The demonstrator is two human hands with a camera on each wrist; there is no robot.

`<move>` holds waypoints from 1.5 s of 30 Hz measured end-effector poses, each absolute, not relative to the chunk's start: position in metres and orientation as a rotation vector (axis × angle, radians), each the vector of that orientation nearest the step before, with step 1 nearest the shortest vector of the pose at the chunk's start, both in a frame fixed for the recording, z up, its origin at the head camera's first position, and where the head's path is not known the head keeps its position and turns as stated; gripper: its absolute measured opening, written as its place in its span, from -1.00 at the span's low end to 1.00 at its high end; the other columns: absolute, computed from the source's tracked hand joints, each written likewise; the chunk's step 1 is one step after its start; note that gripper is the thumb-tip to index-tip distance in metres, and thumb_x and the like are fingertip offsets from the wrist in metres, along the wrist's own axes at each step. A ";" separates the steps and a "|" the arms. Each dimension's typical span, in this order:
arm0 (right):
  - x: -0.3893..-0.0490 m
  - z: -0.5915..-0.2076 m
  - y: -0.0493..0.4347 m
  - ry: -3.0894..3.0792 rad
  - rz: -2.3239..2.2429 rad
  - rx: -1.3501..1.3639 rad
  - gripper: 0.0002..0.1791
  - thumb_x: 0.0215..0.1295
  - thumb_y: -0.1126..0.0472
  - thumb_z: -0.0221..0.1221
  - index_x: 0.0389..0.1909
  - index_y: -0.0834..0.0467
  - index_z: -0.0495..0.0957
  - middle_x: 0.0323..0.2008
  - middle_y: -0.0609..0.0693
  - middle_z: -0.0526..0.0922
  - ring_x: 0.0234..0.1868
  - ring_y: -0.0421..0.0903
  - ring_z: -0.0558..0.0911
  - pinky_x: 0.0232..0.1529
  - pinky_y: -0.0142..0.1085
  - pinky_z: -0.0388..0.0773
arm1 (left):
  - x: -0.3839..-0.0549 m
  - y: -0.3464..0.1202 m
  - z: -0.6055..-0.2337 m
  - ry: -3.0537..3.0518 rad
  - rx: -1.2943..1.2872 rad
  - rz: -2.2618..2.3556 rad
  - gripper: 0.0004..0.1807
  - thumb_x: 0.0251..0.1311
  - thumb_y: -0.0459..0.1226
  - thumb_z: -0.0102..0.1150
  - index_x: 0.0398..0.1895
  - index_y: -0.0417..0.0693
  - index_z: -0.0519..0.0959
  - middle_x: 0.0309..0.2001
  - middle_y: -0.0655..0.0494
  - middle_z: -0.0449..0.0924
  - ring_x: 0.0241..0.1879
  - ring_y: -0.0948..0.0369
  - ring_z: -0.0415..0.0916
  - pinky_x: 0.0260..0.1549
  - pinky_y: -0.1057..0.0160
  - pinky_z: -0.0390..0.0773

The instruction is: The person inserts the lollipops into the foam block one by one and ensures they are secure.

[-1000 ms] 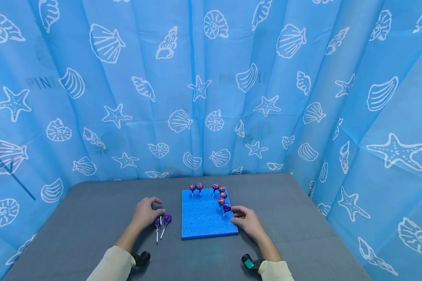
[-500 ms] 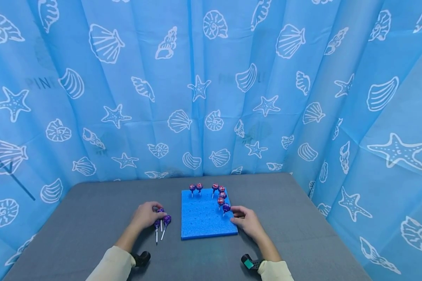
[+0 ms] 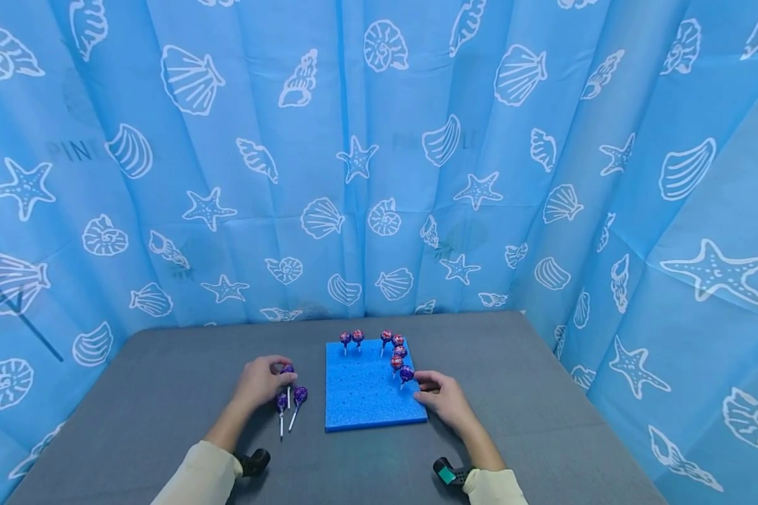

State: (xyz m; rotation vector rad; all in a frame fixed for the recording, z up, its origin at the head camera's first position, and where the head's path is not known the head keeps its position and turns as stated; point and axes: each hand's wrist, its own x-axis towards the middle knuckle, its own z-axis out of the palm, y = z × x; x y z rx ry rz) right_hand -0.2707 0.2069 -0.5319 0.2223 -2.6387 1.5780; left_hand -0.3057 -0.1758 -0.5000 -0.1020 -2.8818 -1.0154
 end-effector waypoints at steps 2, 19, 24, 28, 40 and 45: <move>-0.271 -0.532 0.207 -2.637 1.575 0.225 -0.65 0.29 0.29 0.26 0.09 0.21 0.56 -0.09 0.05 0.63 -0.09 0.00 0.60 -0.04 -0.10 0.58 | -0.306 -0.174 -0.498 -2.871 -0.096 -1.015 -0.65 0.18 -0.13 0.34 0.00 -0.02 0.64 -0.23 0.06 0.60 -0.25 0.11 0.51 -0.31 0.05 0.52; -0.271 -0.532 0.207 -2.607 1.600 0.249 -0.67 0.25 0.34 0.28 0.05 0.21 0.58 -0.09 0.05 0.63 -0.10 0.00 0.59 -0.04 -0.09 0.57 | -0.313 -0.157 -0.490 -2.533 -0.222 -1.431 -0.61 0.19 -0.24 0.34 0.10 -0.06 0.60 -0.08 -0.01 0.62 -0.06 0.00 0.55 -0.11 -0.01 0.56; -0.271 -0.533 0.207 -2.613 1.587 0.271 -0.66 0.26 0.33 0.27 0.06 0.21 0.58 -0.10 0.05 0.63 -0.10 -0.01 0.59 -0.04 -0.10 0.57 | -0.312 -0.148 -0.488 -2.458 -0.189 -1.516 -0.60 0.16 -0.33 0.35 0.09 -0.07 0.60 -0.08 -0.03 0.60 -0.11 0.01 0.54 -0.19 0.07 0.57; -0.270 -0.532 0.208 -2.609 1.582 0.273 -0.66 0.26 0.34 0.27 0.06 0.21 0.58 -0.10 0.04 0.63 -0.10 -0.01 0.59 -0.04 -0.10 0.57 | -0.313 -0.141 -0.488 -2.436 -0.174 -1.538 -0.59 0.13 -0.37 0.36 0.09 -0.11 0.60 -0.09 -0.04 0.60 -0.13 0.02 0.54 -0.22 0.14 0.56; -0.270 -0.532 0.208 -2.612 1.585 0.246 -0.66 0.25 0.32 0.29 0.06 0.20 0.58 -0.10 0.04 0.63 -0.10 -0.02 0.59 -0.04 -0.09 0.57 | -0.319 -0.117 -0.492 -2.352 -0.159 -1.591 -0.62 0.11 -0.42 0.36 0.03 -0.06 0.62 -0.14 -0.02 0.59 -0.16 0.04 0.55 -0.22 0.10 0.58; -0.269 -0.532 0.208 -2.614 1.564 0.242 -0.67 0.25 0.32 0.28 0.05 0.20 0.59 -0.10 0.03 0.63 -0.10 -0.02 0.59 -0.05 -0.09 0.57 | -0.323 -0.106 -0.497 -2.290 -0.178 -1.607 -0.64 0.11 -0.43 0.36 0.00 -0.07 0.63 -0.14 -0.03 0.60 -0.16 0.05 0.55 -0.18 0.10 0.58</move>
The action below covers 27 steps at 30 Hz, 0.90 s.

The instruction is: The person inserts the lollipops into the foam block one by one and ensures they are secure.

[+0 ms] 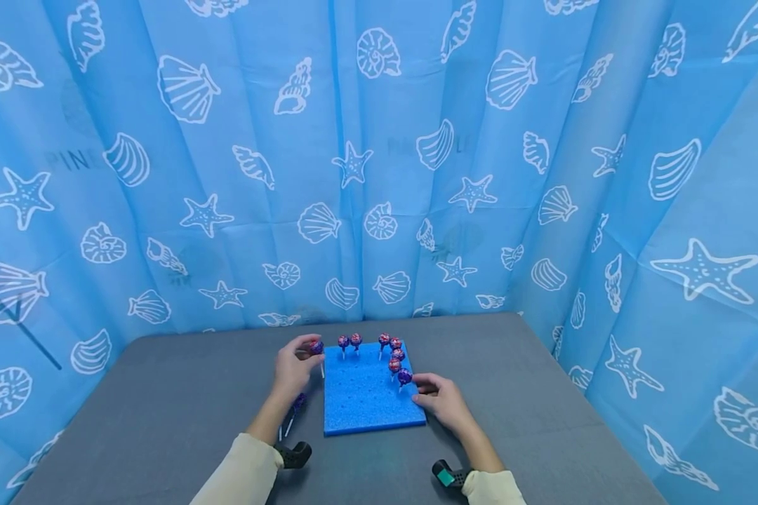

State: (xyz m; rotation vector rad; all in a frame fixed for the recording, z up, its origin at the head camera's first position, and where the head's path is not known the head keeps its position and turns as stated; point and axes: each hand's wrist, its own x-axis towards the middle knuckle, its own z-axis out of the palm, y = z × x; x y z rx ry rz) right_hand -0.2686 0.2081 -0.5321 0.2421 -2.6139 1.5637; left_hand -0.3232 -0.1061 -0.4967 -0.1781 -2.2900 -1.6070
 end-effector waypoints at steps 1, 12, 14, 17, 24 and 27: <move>-0.268 -0.532 0.208 -2.617 1.561 0.236 -0.67 0.26 0.32 0.28 0.05 0.19 0.59 -0.10 0.03 0.64 -0.10 -0.03 0.59 -0.05 -0.10 0.57 | -0.324 -0.104 -0.498 -2.279 -0.177 -1.607 -0.64 0.11 -0.44 0.35 0.00 -0.07 0.63 -0.13 -0.03 0.60 -0.15 0.05 0.55 -0.18 0.09 0.58; -0.268 -0.531 0.208 -2.621 1.559 0.231 -0.67 0.26 0.31 0.28 0.05 0.19 0.58 -0.11 0.02 0.63 -0.11 -0.03 0.59 -0.06 -0.10 0.57 | -0.328 -0.082 -0.501 -2.224 -0.130 -1.593 -0.65 0.13 -0.46 0.33 0.00 -0.08 0.62 -0.09 -0.05 0.59 -0.13 0.02 0.54 -0.19 0.06 0.60; -0.268 -0.532 0.208 -2.623 1.550 0.241 -0.67 0.26 0.31 0.28 0.05 0.20 0.58 -0.11 0.02 0.63 -0.12 -0.03 0.59 -0.07 -0.11 0.57 | -0.328 -0.079 -0.503 -2.226 -0.125 -1.588 -0.65 0.12 -0.46 0.33 0.00 -0.09 0.62 -0.08 -0.05 0.59 -0.13 0.01 0.54 -0.18 0.05 0.60; -0.269 -0.533 0.209 -2.625 1.548 0.244 -0.67 0.26 0.30 0.28 0.05 0.19 0.58 -0.11 0.02 0.63 -0.11 -0.03 0.59 -0.07 -0.12 0.58 | -0.329 -0.076 -0.506 -2.232 -0.112 -1.586 -0.65 0.12 -0.46 0.33 0.00 -0.10 0.62 -0.08 -0.05 0.58 -0.12 0.01 0.53 -0.16 0.03 0.59; -0.270 -0.533 0.209 -2.616 1.565 0.244 -0.66 0.25 0.30 0.29 0.05 0.19 0.58 -0.11 0.03 0.63 -0.12 -0.03 0.59 -0.06 -0.09 0.57 | -0.334 -0.070 -0.510 -2.226 -0.111 -1.600 -0.66 0.13 -0.41 0.35 0.00 -0.03 0.63 -0.06 -0.03 0.58 -0.13 0.02 0.54 -0.12 0.01 0.58; -0.270 -0.533 0.209 -2.620 1.567 0.246 -0.66 0.25 0.30 0.29 0.06 0.19 0.58 -0.11 0.02 0.63 -0.12 -0.03 0.59 -0.05 -0.09 0.57 | -0.334 -0.067 -0.512 -2.231 -0.112 -1.598 -0.66 0.14 -0.40 0.35 0.00 -0.01 0.63 -0.06 -0.01 0.57 -0.13 0.04 0.54 -0.12 0.02 0.58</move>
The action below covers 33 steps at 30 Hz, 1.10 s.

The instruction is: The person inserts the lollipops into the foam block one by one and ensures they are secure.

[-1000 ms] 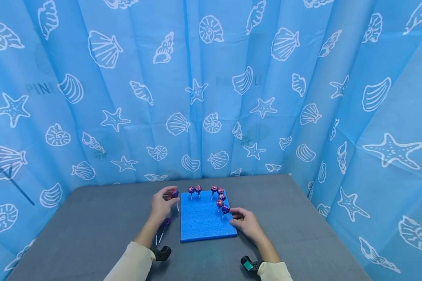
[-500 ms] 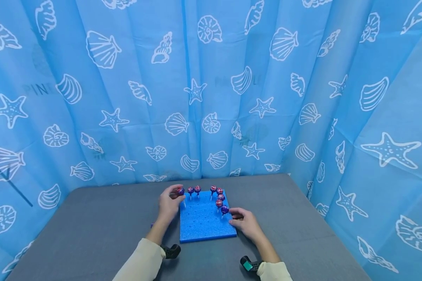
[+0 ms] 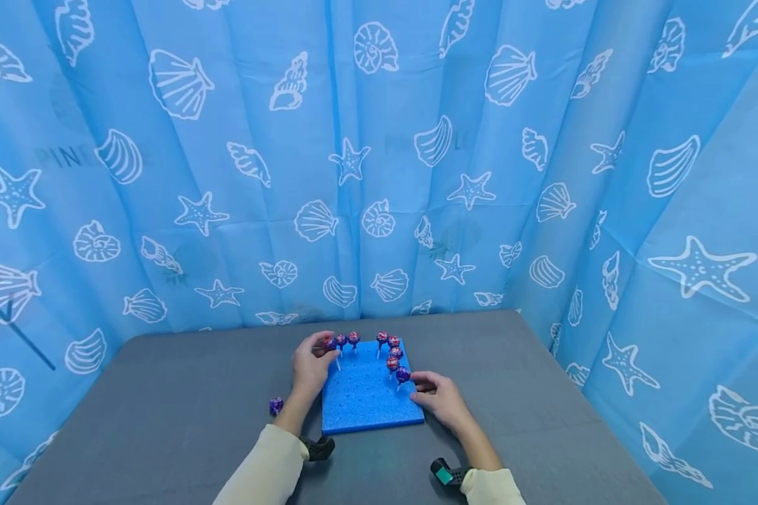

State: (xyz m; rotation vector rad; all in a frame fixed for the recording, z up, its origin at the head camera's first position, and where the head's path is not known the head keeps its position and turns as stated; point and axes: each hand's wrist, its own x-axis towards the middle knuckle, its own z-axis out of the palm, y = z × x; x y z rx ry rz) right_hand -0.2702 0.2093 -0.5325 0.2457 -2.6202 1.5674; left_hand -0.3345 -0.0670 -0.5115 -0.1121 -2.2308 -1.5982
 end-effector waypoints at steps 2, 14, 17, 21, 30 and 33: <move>-0.270 -0.532 0.209 -2.623 1.571 0.247 -0.66 0.26 0.30 0.29 0.06 0.19 0.58 -0.11 0.03 0.63 -0.12 -0.03 0.59 -0.05 -0.09 0.57 | -0.334 -0.066 -0.511 -2.234 -0.104 -1.595 -0.66 0.14 -0.40 0.35 0.00 0.02 0.63 -0.07 0.00 0.57 -0.13 0.04 0.54 -0.12 0.03 0.58; -0.270 -0.532 0.208 -2.623 1.572 0.240 -0.65 0.25 0.30 0.29 0.06 0.19 0.58 -0.10 0.03 0.63 -0.10 -0.03 0.58 -0.05 -0.09 0.57 | -0.329 -0.063 -0.516 -2.283 -0.137 -1.519 -0.67 0.16 -0.38 0.34 -0.02 0.08 0.63 -0.11 0.05 0.55 -0.14 0.07 0.54 -0.17 0.03 0.58; -0.271 -0.532 0.208 -2.630 1.564 0.236 -0.65 0.25 0.30 0.29 0.06 0.19 0.58 -0.10 0.03 0.63 -0.10 -0.03 0.59 -0.05 -0.09 0.57 | -0.328 -0.062 -0.519 -2.304 -0.122 -1.521 -0.67 0.17 -0.37 0.34 -0.01 0.12 0.63 -0.09 0.06 0.55 -0.14 0.08 0.53 -0.17 0.05 0.58; -0.271 -0.531 0.208 -2.629 1.563 0.235 -0.65 0.25 0.31 0.29 0.06 0.19 0.58 -0.09 0.03 0.63 -0.10 -0.03 0.59 -0.05 -0.09 0.57 | -0.327 -0.060 -0.521 -2.318 -0.091 -1.525 -0.66 0.20 -0.35 0.32 0.01 0.17 0.62 -0.06 0.06 0.54 -0.12 0.08 0.52 -0.16 0.06 0.58; -0.271 -0.531 0.208 -2.621 1.575 0.244 -0.66 0.25 0.32 0.28 0.06 0.20 0.58 -0.09 0.04 0.63 -0.10 -0.02 0.59 -0.04 -0.10 0.57 | -0.324 -0.058 -0.521 -2.294 -0.122 -1.536 -0.66 0.20 -0.35 0.31 0.02 0.16 0.63 -0.06 0.08 0.56 -0.09 0.09 0.52 -0.11 0.05 0.58; -0.272 -0.532 0.208 -2.624 1.574 0.241 -0.66 0.25 0.32 0.28 0.06 0.20 0.58 -0.09 0.04 0.63 -0.10 -0.02 0.59 -0.05 -0.10 0.57 | -0.324 -0.059 -0.522 -2.276 -0.166 -1.520 -0.66 0.19 -0.35 0.33 0.02 0.14 0.64 -0.09 0.10 0.56 -0.09 0.11 0.54 -0.10 0.06 0.57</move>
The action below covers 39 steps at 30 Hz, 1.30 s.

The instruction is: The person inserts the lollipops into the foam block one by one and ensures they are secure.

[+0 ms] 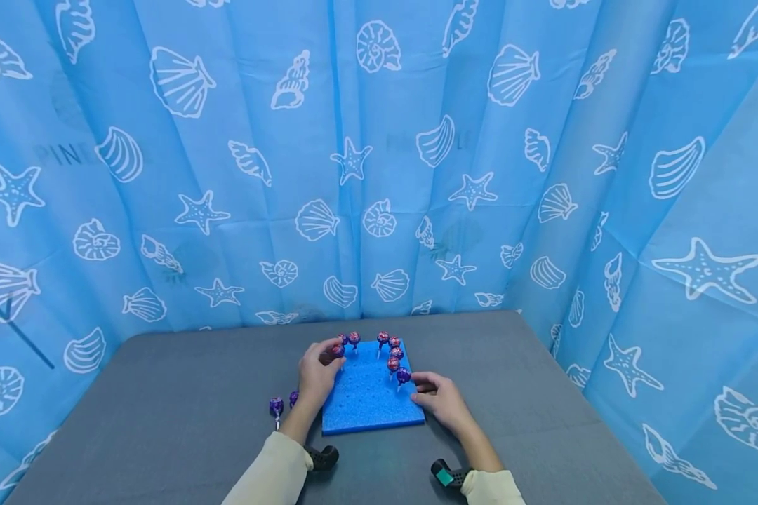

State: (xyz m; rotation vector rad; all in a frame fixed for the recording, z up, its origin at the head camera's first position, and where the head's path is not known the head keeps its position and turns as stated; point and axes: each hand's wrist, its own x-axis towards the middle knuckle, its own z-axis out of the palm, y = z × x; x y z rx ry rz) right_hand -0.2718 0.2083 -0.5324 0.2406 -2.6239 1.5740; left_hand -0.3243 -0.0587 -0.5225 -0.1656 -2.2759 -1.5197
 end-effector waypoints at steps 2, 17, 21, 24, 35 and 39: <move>-0.272 -0.533 0.208 -2.623 1.571 0.238 -0.66 0.25 0.32 0.29 0.06 0.20 0.58 -0.09 0.04 0.63 -0.10 -0.02 0.59 -0.05 -0.10 0.57 | -0.324 -0.059 -0.523 -2.264 -0.196 -1.503 -0.65 0.17 -0.34 0.34 0.03 0.13 0.65 -0.10 0.11 0.55 -0.10 0.12 0.54 -0.12 0.07 0.58; -0.271 -0.535 0.207 -2.627 1.560 0.226 -0.66 0.25 0.32 0.29 0.05 0.19 0.58 -0.12 0.02 0.63 -0.12 -0.04 0.59 -0.06 -0.11 0.58 | -0.325 -0.059 -0.523 -2.253 -0.202 -1.557 -0.46 0.15 -0.31 0.37 0.23 0.03 0.48 -0.07 0.02 0.57 -0.13 0.09 0.52 -0.15 0.07 0.56; -0.271 -0.535 0.207 -2.626 1.560 0.222 -0.66 0.25 0.31 0.29 0.05 0.18 0.59 -0.12 0.02 0.63 -0.12 -0.04 0.59 -0.07 -0.12 0.58 | -0.326 -0.059 -0.524 -2.249 -0.195 -1.566 -0.44 0.15 -0.31 0.37 0.25 0.00 0.46 -0.08 0.01 0.58 -0.14 0.09 0.52 -0.15 0.05 0.56; -0.271 -0.534 0.208 -2.621 1.566 0.227 -0.67 0.25 0.31 0.29 0.05 0.18 0.59 -0.12 0.02 0.63 -0.12 -0.03 0.59 -0.06 -0.12 0.58 | -0.326 -0.060 -0.524 -2.236 -0.195 -1.576 -0.43 0.15 -0.31 0.37 0.26 -0.05 0.45 -0.10 0.00 0.58 -0.16 0.08 0.53 -0.15 0.03 0.56; -0.271 -0.533 0.207 -2.630 1.552 0.235 -0.66 0.25 0.30 0.29 0.05 0.19 0.58 -0.11 0.02 0.63 -0.11 -0.03 0.59 -0.07 -0.10 0.58 | -0.325 -0.058 -0.522 -2.278 -0.191 -1.580 -0.43 0.18 -0.27 0.35 0.28 0.01 0.43 -0.11 0.03 0.62 -0.13 0.07 0.55 -0.12 0.00 0.57; -0.270 -0.533 0.208 -2.637 1.546 0.240 -0.66 0.26 0.29 0.28 0.06 0.18 0.58 -0.11 0.02 0.63 -0.11 -0.03 0.59 -0.07 -0.10 0.58 | -0.325 -0.058 -0.522 -2.291 -0.184 -1.593 -0.42 0.20 -0.25 0.34 0.29 0.00 0.41 -0.10 0.03 0.65 -0.11 0.06 0.56 -0.11 -0.02 0.56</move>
